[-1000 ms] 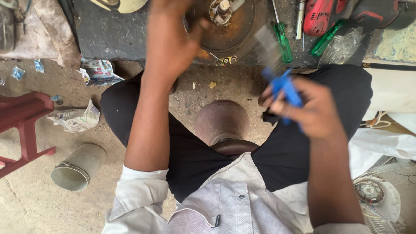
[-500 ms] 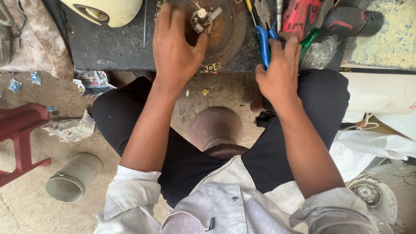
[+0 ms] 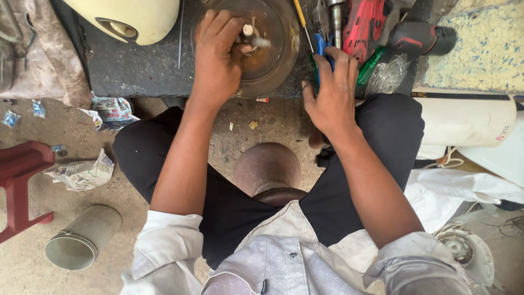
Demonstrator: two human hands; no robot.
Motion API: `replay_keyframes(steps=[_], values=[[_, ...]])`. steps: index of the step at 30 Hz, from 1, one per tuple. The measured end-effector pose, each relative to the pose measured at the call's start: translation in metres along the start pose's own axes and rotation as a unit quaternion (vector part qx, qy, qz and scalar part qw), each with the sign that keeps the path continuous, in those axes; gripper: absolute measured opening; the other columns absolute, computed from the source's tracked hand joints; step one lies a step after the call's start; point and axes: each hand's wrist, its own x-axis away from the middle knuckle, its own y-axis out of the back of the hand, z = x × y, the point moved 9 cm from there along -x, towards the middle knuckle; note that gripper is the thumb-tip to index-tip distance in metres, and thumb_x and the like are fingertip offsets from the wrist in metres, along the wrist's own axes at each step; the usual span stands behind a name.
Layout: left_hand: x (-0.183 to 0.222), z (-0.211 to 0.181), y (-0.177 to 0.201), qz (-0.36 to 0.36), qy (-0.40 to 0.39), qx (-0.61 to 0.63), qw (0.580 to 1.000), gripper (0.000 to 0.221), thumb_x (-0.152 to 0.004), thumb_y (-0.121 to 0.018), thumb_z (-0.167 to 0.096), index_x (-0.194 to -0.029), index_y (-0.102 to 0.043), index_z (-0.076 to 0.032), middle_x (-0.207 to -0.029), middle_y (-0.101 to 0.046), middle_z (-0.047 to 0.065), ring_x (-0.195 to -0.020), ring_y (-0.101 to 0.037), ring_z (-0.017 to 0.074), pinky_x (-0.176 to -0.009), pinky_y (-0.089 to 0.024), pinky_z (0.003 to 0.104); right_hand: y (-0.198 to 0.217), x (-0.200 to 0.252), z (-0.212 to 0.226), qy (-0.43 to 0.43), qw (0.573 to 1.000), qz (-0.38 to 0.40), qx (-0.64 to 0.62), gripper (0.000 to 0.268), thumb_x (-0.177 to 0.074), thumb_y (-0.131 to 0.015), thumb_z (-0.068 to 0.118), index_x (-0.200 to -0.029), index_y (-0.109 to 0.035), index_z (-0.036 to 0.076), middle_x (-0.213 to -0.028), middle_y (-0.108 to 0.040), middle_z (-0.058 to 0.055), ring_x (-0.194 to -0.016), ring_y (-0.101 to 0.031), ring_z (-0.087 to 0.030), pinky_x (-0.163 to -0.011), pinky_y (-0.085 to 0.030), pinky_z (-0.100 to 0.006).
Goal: The person takes zip ties from a plastic bag and secures a small white electrical component to a metal base. They use pliers to cut the excess length of the zip ties after tightening them.
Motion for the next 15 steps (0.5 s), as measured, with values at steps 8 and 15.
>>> replay_keyframes(steps=[8, 15], values=[[-0.006, 0.004, 0.007, 0.030, 0.058, 0.117, 0.991, 0.049, -0.089, -0.078, 0.006, -0.135, -0.062, -0.002, -0.132, -0.062, 0.013, -0.124, -0.059, 0.0325, -0.103, -0.050, 0.043, 0.004, -0.005, 0.001, -0.004, 0.999, -0.011, -0.040, 0.049, -0.088, -0.082, 0.007, -0.132, -0.061, -0.002, -0.141, -0.047, -0.021, -0.130, -0.044, -0.041, -0.112, -0.038, -0.051], [-0.003, 0.001, 0.027, -0.002, 0.036, 0.010, 0.999, 0.052, -0.086, -0.084, 0.002, -0.133, -0.066, -0.007, -0.142, -0.060, 0.014, -0.135, -0.055, 0.0346, -0.115, -0.047, 0.045, 0.017, -0.025, -0.010, -0.019, 0.976, -0.057, -0.210, 0.041, -0.095, -0.078, 0.007, -0.132, -0.060, 0.002, -0.137, -0.055, -0.017, -0.124, -0.060, -0.037, -0.104, -0.052, -0.046]])
